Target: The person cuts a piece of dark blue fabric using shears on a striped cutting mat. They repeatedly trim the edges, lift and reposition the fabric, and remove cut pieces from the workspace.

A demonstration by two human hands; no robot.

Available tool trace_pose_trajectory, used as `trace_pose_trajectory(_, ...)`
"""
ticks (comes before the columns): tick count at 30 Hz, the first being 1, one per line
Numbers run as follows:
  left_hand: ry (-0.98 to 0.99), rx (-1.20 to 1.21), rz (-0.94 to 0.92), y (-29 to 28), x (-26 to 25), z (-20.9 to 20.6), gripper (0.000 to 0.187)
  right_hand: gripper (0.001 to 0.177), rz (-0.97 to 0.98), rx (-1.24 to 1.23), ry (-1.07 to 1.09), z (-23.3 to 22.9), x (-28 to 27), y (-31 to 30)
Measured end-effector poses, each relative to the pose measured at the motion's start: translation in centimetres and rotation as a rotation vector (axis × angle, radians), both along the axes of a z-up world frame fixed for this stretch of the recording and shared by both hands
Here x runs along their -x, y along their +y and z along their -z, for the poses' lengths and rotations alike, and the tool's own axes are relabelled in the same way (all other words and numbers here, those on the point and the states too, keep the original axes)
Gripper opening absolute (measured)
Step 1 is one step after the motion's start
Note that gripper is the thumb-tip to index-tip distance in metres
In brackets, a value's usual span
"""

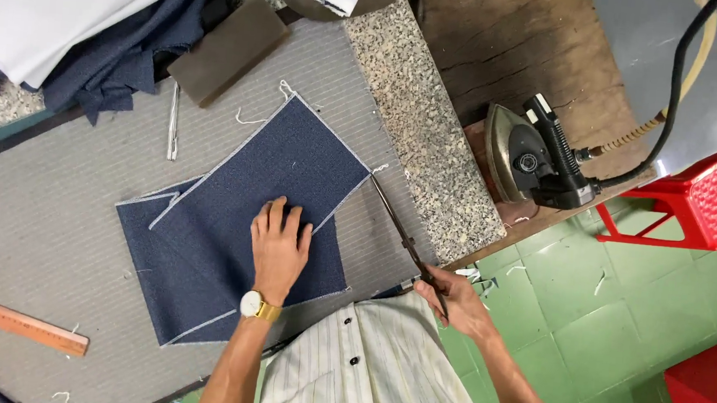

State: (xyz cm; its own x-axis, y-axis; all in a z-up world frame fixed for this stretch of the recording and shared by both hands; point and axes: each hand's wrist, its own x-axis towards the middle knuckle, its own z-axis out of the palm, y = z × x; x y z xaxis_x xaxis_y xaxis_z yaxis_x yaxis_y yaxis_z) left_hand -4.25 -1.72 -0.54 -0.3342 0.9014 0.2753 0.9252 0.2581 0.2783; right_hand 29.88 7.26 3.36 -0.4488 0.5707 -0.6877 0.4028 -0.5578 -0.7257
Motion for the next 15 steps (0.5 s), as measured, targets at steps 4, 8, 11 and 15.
trace_pose_trajectory(4,-0.022,0.034,-0.026,0.0,-0.3,0.1,0.033,0.060,0.020,-0.005,-0.034,-0.2,1.3,0.7)
trace_pose_trajectory(8,-0.036,0.046,-0.033,-0.1,-0.2,-0.1,0.031,0.057,-0.001,-0.002,-0.063,-0.6,2.0,1.8)
trace_pose_trajectory(11,-0.038,0.060,-0.047,-0.1,-0.3,0.2,0.032,0.056,-0.024,-0.016,-0.081,-0.6,1.5,2.5)
trace_pose_trajectory(15,-0.042,0.084,-0.060,0.1,-0.3,0.2,0.029,0.053,-0.065,-0.035,-0.122,-2.0,2.1,3.7)
